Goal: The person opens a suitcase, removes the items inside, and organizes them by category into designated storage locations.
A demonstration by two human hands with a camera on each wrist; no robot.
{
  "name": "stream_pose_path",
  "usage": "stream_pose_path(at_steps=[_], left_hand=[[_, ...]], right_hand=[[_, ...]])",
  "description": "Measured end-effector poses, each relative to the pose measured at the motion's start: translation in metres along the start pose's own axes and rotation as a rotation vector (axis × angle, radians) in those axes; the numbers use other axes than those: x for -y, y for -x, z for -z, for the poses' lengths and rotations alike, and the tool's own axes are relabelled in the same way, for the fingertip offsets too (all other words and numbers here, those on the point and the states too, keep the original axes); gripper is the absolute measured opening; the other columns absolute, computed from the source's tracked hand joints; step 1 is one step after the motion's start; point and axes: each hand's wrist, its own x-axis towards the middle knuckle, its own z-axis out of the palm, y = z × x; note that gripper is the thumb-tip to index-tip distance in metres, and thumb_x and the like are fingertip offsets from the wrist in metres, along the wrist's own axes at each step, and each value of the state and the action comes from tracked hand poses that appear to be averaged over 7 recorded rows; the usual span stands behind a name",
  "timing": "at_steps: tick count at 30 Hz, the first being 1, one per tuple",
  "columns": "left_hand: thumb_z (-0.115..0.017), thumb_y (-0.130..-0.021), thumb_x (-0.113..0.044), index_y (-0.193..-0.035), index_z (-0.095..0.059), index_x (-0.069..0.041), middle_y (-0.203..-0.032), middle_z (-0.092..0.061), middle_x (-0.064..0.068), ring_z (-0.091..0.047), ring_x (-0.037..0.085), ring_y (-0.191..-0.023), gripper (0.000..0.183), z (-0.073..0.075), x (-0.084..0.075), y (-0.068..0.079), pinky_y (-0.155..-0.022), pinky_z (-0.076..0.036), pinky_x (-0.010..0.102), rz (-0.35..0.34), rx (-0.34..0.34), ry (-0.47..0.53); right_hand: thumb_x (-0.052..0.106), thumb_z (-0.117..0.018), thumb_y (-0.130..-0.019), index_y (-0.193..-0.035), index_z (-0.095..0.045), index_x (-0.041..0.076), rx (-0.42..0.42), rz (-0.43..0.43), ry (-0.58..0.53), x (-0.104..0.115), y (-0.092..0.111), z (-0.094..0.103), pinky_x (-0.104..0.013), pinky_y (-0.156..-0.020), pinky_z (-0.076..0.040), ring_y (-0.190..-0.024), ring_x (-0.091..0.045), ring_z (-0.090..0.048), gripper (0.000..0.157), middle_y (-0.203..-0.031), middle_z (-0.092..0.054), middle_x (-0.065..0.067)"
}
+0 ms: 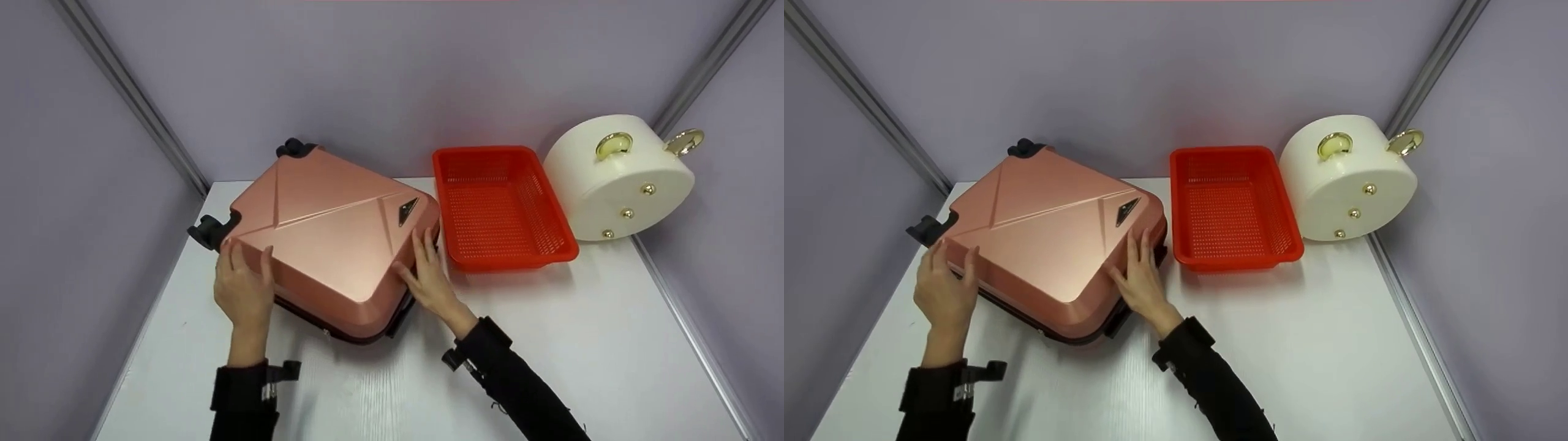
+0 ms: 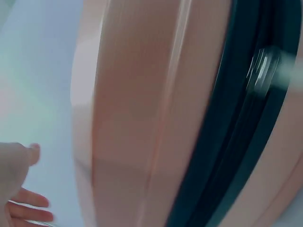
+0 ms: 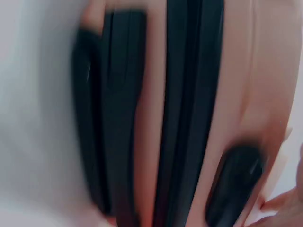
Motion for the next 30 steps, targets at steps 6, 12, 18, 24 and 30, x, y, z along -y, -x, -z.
stream_pose_path(at_steps=[6,12,18,24,30], left_hand=[[-0.063,-0.086,-0.029,-0.118,-0.049,0.015,-0.12,-0.046,0.03,-0.04,0.043,-0.114,0.056,-0.018,0.031,-0.037,-0.094,-0.03,0.046,-0.008,0.092,0.025],[-0.061,-0.087,-0.022,-0.118,-0.047,0.017,-0.118,-0.046,0.032,-0.042,0.043,-0.112,0.052,-0.027,0.052,-0.066,-0.091,-0.033,0.047,0.106,0.228,0.125],[-0.058,-0.089,-0.021,-0.114,-0.053,0.015,-0.112,-0.051,0.031,-0.047,0.043,-0.106,0.045,-0.031,0.061,-0.076,-0.087,-0.036,0.05,0.119,0.298,0.186],[-0.055,-0.09,-0.023,-0.118,-0.052,0.012,-0.112,-0.051,0.031,-0.048,0.043,-0.105,0.045,-0.034,0.061,-0.071,-0.085,-0.037,0.05,0.143,0.31,0.221],[-0.057,-0.089,-0.018,-0.115,-0.053,0.015,-0.108,-0.052,0.033,-0.048,0.045,-0.103,0.043,-0.035,0.059,-0.06,-0.085,-0.037,0.051,0.141,0.236,0.231]], right_hand=[[0.061,-0.035,-0.087,-0.141,-0.006,-0.005,0.003,0.077,0.005,0.032,0.036,-0.021,-0.06,-0.096,-0.008,-0.128,-0.046,0.0,0.09,-0.144,0.004,-0.027],[0.053,-0.048,-0.085,-0.141,-0.004,-0.005,-0.002,0.099,-0.019,0.059,0.066,-0.04,-0.059,-0.095,-0.013,-0.127,-0.047,0.003,0.092,-0.143,0.007,-0.028],[0.041,-0.061,-0.083,-0.14,-0.003,-0.007,-0.041,0.13,0.0,0.07,0.081,-0.055,-0.057,-0.096,-0.016,-0.126,-0.049,0.002,0.095,-0.142,0.006,-0.031],[0.028,-0.065,-0.083,-0.136,-0.013,-0.015,-0.157,0.184,0.077,0.067,0.081,-0.062,-0.053,-0.096,-0.02,-0.124,-0.053,-0.007,0.085,-0.138,-0.004,-0.037],[0.027,-0.065,-0.083,-0.135,-0.016,-0.016,-0.168,0.226,0.062,0.056,0.079,-0.058,-0.053,-0.094,-0.023,-0.123,-0.054,-0.009,0.083,-0.137,-0.006,-0.038]])
